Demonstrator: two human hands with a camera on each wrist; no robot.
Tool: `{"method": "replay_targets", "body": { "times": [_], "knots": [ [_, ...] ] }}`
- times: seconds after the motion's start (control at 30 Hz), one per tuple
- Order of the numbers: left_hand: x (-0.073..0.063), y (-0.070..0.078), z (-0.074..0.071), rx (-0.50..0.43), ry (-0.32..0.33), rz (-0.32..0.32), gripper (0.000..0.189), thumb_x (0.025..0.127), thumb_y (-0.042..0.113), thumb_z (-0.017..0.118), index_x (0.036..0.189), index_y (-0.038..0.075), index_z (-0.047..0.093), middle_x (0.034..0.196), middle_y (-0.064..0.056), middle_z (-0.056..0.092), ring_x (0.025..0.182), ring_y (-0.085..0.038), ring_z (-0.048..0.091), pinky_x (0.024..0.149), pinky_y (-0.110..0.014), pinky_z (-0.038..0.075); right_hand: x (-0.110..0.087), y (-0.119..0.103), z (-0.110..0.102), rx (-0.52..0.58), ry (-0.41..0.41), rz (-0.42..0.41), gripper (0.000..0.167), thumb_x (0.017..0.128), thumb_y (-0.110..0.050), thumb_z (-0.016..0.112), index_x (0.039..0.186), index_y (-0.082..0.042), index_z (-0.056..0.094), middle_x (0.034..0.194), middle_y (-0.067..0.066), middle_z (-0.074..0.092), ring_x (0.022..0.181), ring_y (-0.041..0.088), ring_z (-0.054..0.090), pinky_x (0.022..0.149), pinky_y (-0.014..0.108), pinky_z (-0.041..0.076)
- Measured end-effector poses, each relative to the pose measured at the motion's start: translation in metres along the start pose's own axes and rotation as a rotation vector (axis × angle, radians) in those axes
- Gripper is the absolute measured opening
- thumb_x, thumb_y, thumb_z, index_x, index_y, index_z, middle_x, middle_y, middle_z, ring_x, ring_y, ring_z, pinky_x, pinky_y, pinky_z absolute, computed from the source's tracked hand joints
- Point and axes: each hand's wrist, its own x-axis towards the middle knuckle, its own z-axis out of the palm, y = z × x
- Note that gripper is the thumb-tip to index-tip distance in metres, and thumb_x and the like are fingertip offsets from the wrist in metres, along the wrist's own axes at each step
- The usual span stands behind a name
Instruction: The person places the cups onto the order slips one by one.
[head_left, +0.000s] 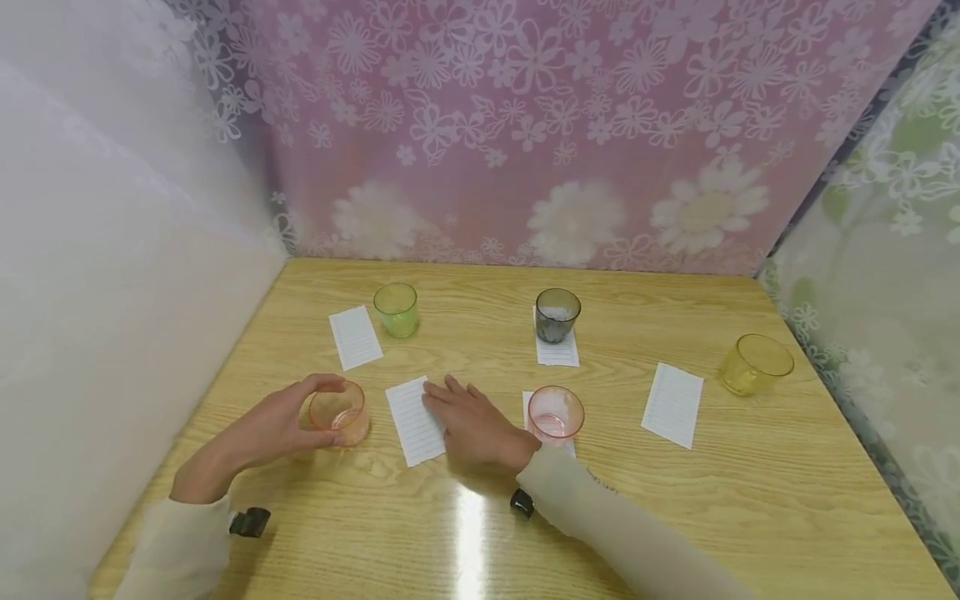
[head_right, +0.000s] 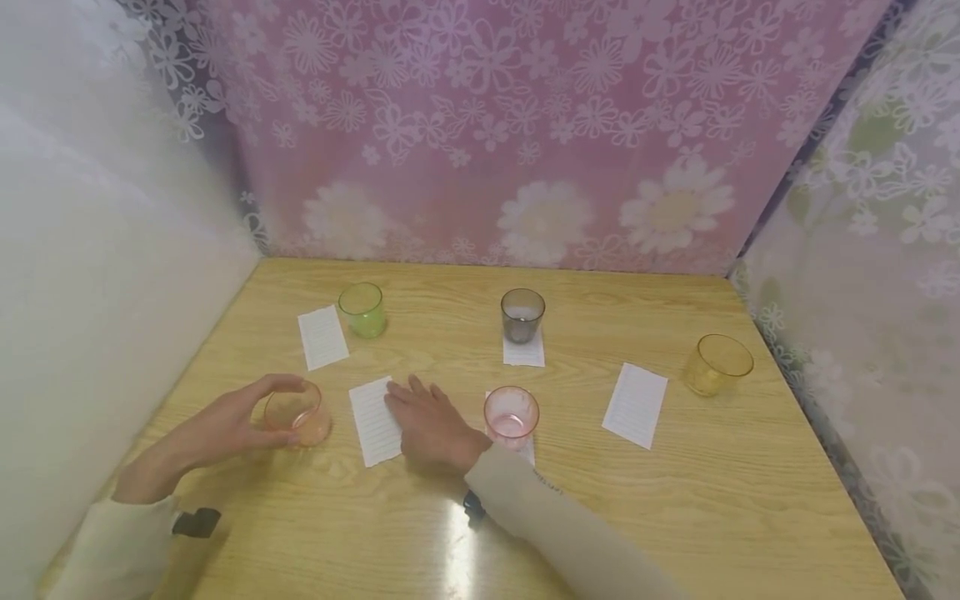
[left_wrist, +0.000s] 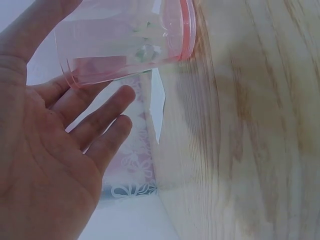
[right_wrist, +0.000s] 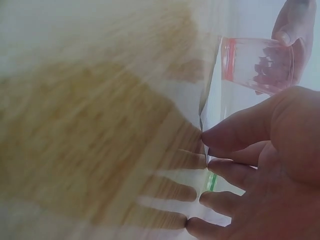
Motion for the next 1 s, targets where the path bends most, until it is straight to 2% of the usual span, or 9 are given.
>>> {"method": "replay_targets", "body": {
  "times": [0.3, 0.57, 0.73, 1.0],
  "knots": [
    [0.006, -0.001, 0.004, -0.002, 0.025, 0.032, 0.081, 0.094, 0.048, 0.086, 0.155, 0.006, 0.054, 0.157, -0.014, 0.061, 0.150, -0.045, 0.051, 0.118, -0.068, 0.044, 0.001, -0.002, -0.003, -0.025, -0.040, 0.007, 0.059, 0.109, -0.003, 0.048, 0.168, -0.007, 0.041, 0.179, 0.008, 0.033, 0.168, 0.040, 0.023, 0.134, 0.063, 0.026],
    [0.018, 0.010, 0.001, -0.011, 0.022, 0.043, 0.080, 0.093, 0.053, 0.086, 0.154, 0.009, 0.056, 0.157, -0.011, 0.061, 0.150, -0.041, 0.053, 0.119, -0.065, 0.045, 0.002, -0.006, -0.001, -0.038, -0.055, 0.016, 0.055, 0.115, -0.014, 0.045, 0.169, -0.008, 0.039, 0.180, 0.007, 0.031, 0.169, 0.037, 0.021, 0.135, 0.062, 0.024],
    [0.026, 0.018, 0.001, -0.018, 0.010, 0.054, 0.081, 0.092, 0.054, 0.086, 0.153, 0.010, 0.056, 0.157, -0.011, 0.061, 0.149, -0.040, 0.054, 0.118, -0.064, 0.047, 0.002, -0.008, 0.000, -0.038, -0.042, 0.014, 0.055, 0.115, -0.017, 0.047, 0.168, -0.006, 0.041, 0.179, 0.007, 0.034, 0.169, 0.035, 0.022, 0.135, 0.062, 0.022],
    [0.036, 0.025, 0.008, -0.028, -0.007, 0.061, 0.082, 0.091, 0.055, 0.087, 0.155, 0.013, 0.056, 0.159, -0.008, 0.060, 0.151, -0.037, 0.053, 0.120, -0.062, 0.046, 0.004, -0.011, 0.005, -0.072, -0.002, 0.013, 0.052, 0.112, -0.016, 0.051, 0.163, -0.005, 0.048, 0.175, 0.009, 0.041, 0.166, 0.036, 0.030, 0.133, 0.061, 0.028]
  ]
}}
